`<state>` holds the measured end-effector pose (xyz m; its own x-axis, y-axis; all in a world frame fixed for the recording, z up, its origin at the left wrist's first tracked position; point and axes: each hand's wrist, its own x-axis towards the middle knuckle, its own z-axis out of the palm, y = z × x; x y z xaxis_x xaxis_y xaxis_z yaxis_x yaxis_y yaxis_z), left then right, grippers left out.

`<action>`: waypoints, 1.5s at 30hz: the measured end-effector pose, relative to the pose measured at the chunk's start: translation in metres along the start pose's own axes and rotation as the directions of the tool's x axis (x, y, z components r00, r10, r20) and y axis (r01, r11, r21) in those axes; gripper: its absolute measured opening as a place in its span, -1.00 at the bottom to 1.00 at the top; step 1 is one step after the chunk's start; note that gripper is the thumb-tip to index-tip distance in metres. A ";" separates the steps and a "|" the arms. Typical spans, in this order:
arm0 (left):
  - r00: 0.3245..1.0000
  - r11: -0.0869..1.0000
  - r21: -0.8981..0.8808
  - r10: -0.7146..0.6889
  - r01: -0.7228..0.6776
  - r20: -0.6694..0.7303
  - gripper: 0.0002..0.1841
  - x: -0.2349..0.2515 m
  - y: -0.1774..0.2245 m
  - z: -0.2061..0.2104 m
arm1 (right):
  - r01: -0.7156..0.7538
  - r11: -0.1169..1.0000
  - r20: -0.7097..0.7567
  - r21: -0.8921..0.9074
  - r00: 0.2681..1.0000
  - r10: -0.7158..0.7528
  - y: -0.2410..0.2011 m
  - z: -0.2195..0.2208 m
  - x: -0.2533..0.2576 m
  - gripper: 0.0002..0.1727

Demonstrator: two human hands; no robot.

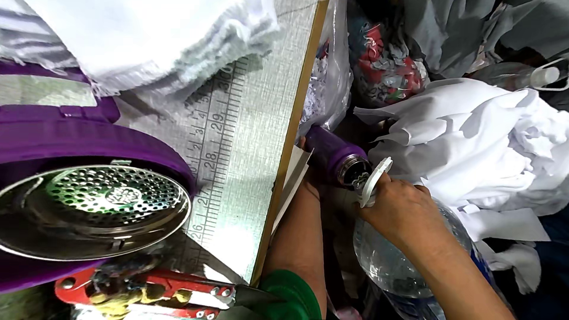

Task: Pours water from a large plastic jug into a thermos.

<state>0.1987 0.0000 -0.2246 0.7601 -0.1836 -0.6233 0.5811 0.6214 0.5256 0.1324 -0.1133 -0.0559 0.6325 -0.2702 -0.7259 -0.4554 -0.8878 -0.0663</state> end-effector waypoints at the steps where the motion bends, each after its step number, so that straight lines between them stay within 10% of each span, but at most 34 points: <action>1: 1.000 1.000 0.012 0.011 -0.011 0.009 -0.53 -0.001 -0.004 -0.003 | 0.003 1.000 -0.009 0.006 1.000 -0.003 0.000 0.000 0.000 -0.32; 18: 0.990 0.999 -0.037 -0.021 0.026 0.138 -0.53 -0.001 -0.009 -0.014 | 0.022 1.000 -0.061 0.001 0.998 -0.022 0.000 0.005 0.001 -0.34; 24: 0.972 0.984 0.181 0.040 0.002 -0.231 -0.54 -0.008 0.023 0.032 | 0.043 0.999 -0.088 -0.006 0.995 -0.044 0.000 0.009 0.001 -0.38; 29: 0.994 0.994 0.087 0.055 -0.063 0.092 -0.59 -0.002 -0.010 -0.015 | 0.048 0.999 -0.127 -0.004 0.991 -0.048 0.000 0.011 0.001 -0.38; 45: 0.994 0.998 0.030 0.060 -0.063 0.092 -0.57 0.003 -0.013 -0.015 | 0.033 0.999 -0.079 -0.026 0.996 -0.035 -0.001 0.010 0.005 -0.39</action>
<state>0.1890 0.0030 -0.2421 0.8174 -0.2154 -0.5342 0.5402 0.6088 0.5810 0.1294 -0.1100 -0.0660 0.6960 -0.2674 -0.6663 -0.4174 -0.9058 -0.0725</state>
